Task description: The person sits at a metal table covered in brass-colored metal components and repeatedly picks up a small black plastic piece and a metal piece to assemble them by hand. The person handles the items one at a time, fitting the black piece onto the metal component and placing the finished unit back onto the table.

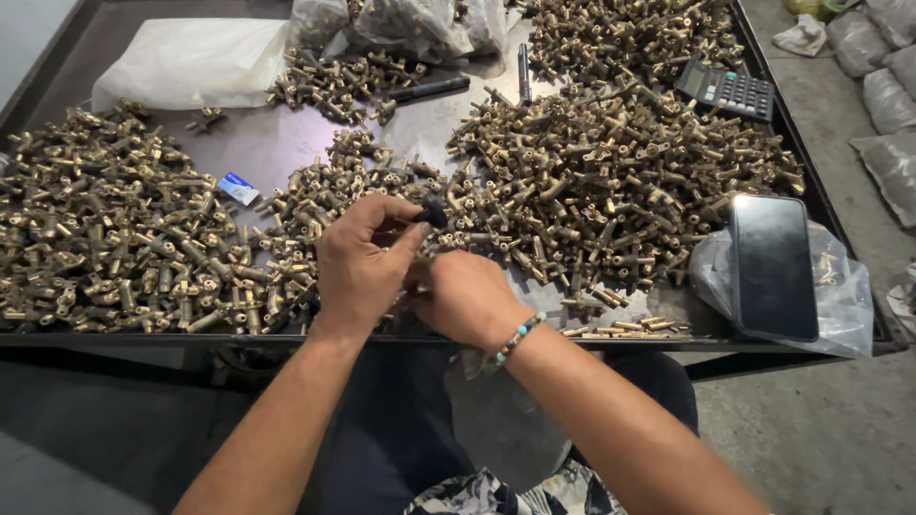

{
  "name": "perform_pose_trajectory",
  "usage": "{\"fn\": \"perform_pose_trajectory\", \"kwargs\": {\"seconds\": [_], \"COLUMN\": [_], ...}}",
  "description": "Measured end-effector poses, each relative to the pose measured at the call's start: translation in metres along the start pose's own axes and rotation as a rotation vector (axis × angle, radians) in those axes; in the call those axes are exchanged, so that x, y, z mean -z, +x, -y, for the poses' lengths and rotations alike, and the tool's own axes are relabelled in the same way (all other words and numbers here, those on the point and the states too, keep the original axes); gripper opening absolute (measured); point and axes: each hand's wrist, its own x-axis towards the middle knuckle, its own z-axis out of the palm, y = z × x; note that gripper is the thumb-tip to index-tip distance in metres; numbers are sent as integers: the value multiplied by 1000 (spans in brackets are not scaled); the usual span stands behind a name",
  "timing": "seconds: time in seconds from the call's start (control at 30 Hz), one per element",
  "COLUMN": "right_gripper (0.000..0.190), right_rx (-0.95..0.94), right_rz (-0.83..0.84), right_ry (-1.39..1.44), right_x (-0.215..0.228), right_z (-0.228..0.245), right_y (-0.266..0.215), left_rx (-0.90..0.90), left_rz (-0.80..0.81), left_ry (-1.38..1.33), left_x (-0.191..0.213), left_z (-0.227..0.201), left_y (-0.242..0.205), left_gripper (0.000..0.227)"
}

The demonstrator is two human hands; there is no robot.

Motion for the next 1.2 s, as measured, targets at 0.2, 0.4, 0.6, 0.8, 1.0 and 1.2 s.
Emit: {"fn": "perform_pose_trajectory", "kwargs": {"seconds": [0.2,0.4,0.6,0.8,1.0,1.2], "right_gripper": [20,15,17,17,16,15], "right_rx": [-115,-76,-176,-79,7,290], "right_rz": [26,-306,-366,-372,-477,-600], "right_ry": [-2,665,845,873,350,-17], "right_x": [6,25,22,24,46,56], "right_z": [-9,-38,-52,-56,-33,-19], "right_y": [5,-21,-40,-46,-53,-58], "left_rx": [105,239,145,83,94,769], "left_rz": [56,110,208,294,383,409], "left_ry": [-53,-131,-177,-220,-173,-725], "left_x": [7,20,13,9,6,-7], "left_z": [-7,-10,-13,-16,-5,15], "left_y": [-1,0,-1,1,-2,-6], "left_gripper": [14,14,20,19,16,18]}}
